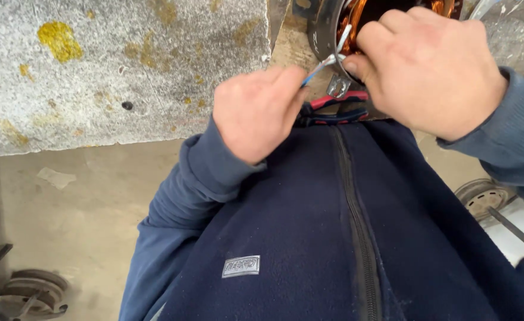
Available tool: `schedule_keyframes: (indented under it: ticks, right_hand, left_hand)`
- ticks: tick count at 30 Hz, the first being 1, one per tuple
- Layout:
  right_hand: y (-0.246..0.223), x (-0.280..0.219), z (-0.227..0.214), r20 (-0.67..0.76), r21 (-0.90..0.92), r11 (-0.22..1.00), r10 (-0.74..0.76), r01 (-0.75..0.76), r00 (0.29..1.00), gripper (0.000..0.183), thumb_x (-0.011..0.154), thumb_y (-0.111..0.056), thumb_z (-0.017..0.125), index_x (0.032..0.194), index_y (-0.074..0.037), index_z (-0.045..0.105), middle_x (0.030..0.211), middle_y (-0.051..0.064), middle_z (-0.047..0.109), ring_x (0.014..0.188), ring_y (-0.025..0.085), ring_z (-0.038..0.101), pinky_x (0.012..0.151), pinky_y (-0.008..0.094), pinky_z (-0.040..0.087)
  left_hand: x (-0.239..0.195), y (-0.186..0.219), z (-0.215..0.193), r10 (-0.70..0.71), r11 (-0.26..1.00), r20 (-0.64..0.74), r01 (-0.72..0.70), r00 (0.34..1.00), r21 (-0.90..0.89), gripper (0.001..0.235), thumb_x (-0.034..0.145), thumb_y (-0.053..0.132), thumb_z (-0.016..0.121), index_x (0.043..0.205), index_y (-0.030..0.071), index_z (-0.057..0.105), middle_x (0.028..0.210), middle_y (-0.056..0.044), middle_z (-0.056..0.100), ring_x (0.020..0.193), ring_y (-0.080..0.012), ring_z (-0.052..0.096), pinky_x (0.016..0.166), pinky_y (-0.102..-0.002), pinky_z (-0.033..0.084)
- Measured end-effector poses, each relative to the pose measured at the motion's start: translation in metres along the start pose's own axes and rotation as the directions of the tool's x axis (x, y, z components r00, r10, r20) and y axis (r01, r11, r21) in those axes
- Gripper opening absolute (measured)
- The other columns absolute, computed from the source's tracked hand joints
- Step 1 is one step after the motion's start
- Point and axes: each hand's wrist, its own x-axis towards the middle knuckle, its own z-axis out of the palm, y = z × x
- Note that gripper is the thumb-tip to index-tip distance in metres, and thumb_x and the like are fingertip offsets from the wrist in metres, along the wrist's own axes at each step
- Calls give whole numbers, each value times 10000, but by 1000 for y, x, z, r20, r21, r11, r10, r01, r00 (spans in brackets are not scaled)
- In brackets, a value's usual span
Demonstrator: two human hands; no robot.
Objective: Wiring and insulating the coils of an electric motor stator at a workbench.
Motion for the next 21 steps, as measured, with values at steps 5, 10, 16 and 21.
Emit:
schedule_keyframes:
  ticks: [5, 10, 16, 21]
  right_hand:
    - [-6, -20, 6, -109, 10, 1000, 8, -7, 994, 221, 1029, -292, 767, 929, -114, 683, 871, 12, 639, 864, 203, 641, 664, 319, 512]
    - [-13, -45, 26, -206, 148, 988, 72, -42, 976, 381, 925, -219, 839, 1219, -32, 685, 1131, 89, 630, 1027, 279, 573, 913, 367, 502]
    - [-14, -52, 42, -256, 152, 986, 99, -61, 962, 445, 852, -174, 789, 1245, -30, 639, 1207, 84, 612, 1105, 276, 561, 974, 370, 468]
    - [-15, -44, 37, -260, 147, 988, 80, -42, 962, 451, 864, -183, 824, 1248, -16, 656, 1188, 87, 619, 1056, 280, 557, 950, 398, 450]
  left_hand:
    - [6, 0, 1, 16, 1000, -55, -14, 998, 28, 221, 906, 209, 699, 1041, 57, 613, 812, -113, 628, 710, -321, 658, 594, -432, 497]
    - [-3, -15, 30, -58, 995, -40, 55, 998, -82, 107, 1029, 196, 674, 1020, 107, 617, 818, -94, 651, 749, -320, 672, 625, -448, 484]
    - [-7, -14, 46, -165, 944, -7, 156, 986, -292, 95, 1040, 154, 659, 1057, 79, 603, 815, -116, 630, 749, -348, 655, 650, -444, 489]
    - [-6, -18, 58, -135, 960, -86, 108, 987, -258, 100, 1032, 120, 653, 1107, 85, 597, 894, -118, 644, 851, -340, 670, 729, -442, 510]
